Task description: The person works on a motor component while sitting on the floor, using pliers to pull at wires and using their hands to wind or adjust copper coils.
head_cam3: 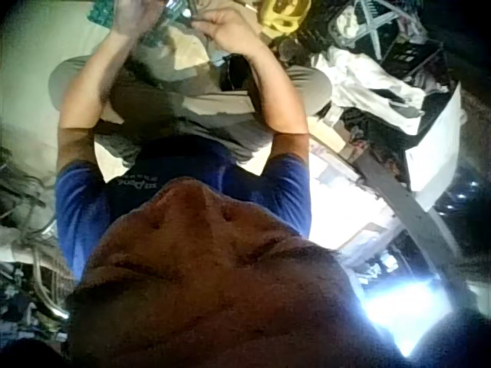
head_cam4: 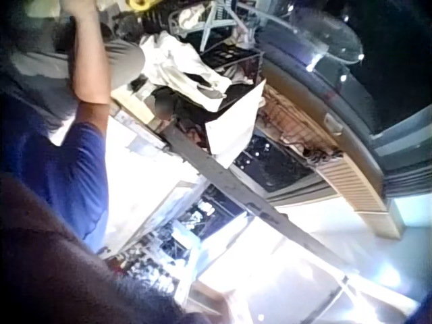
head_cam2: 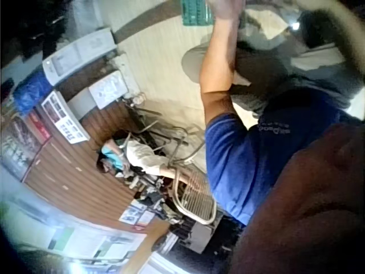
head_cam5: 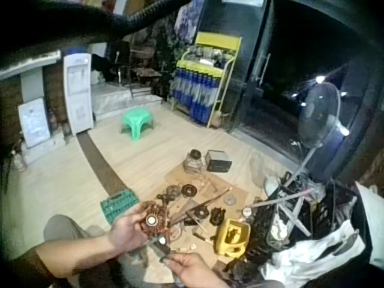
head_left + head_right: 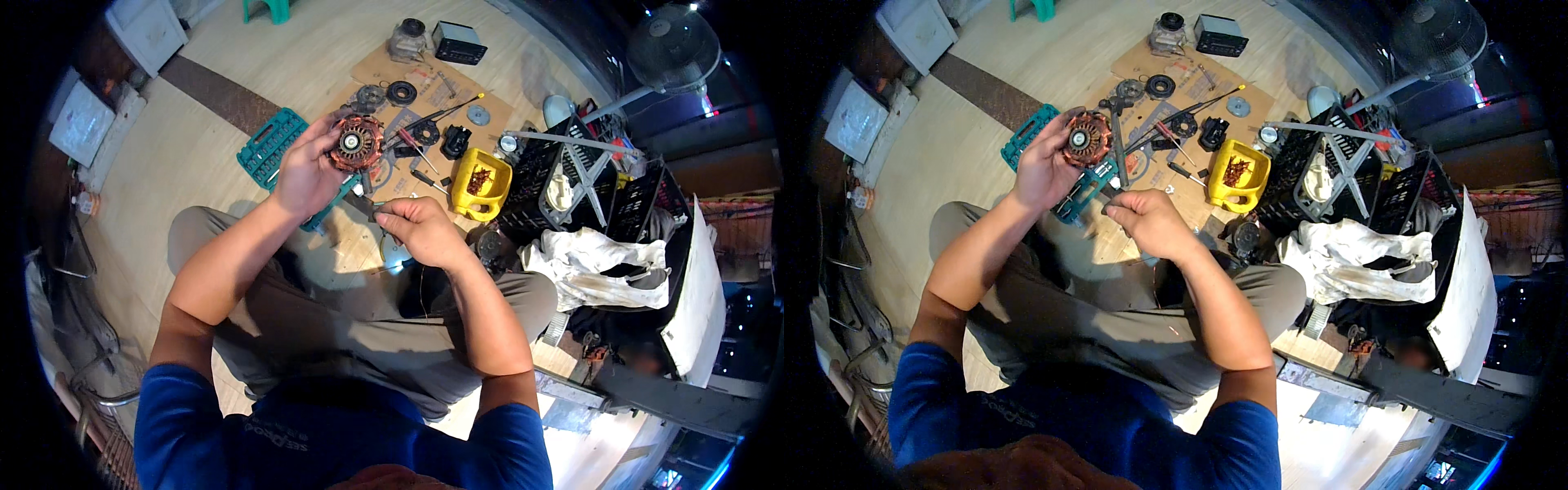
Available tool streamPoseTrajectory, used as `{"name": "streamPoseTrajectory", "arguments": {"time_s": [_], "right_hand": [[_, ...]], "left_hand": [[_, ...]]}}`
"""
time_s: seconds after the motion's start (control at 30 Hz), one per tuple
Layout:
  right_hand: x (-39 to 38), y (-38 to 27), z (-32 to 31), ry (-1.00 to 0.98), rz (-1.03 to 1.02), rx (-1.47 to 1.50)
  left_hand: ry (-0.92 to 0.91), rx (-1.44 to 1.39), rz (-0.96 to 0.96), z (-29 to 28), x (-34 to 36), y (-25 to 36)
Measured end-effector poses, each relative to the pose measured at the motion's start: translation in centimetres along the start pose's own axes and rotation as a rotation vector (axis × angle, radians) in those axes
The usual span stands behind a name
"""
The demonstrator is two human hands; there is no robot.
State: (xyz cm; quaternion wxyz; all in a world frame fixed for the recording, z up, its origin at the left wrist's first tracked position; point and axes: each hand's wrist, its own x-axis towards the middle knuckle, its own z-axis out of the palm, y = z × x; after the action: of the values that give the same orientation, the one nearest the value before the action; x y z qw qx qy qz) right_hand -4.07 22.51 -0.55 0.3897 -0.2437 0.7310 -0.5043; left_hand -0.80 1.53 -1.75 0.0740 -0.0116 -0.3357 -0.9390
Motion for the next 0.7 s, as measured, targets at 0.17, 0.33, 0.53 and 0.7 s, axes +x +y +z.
{"name": "streamPoseTrajectory", "arguments": {"time_s": [0.17, 0.33, 0.53, 0.7], "right_hand": [[0.1, 1.2, -0.6, -0.037, -0.048, 0.012], [0.0, 1.1, -1.5, 0.050, -0.180, 0.042], [0.6, 1.8, -1.1, 0.257, -0.233, 0.188], [0.7, 2.0, -0.8, 0.260, -0.218, 0.218]], "left_hand": [[-0.085, -0.054, -0.035, -0.6, 0.0, -0.1], [-0.074, -0.032, -0.096, -0.5, -0.3, -0.1], [-0.096, 0.057, -0.129, -0.5, -0.4, -1.1], [-0.098, 0.090, -0.169, -0.2, -0.6, -1.7]]}}
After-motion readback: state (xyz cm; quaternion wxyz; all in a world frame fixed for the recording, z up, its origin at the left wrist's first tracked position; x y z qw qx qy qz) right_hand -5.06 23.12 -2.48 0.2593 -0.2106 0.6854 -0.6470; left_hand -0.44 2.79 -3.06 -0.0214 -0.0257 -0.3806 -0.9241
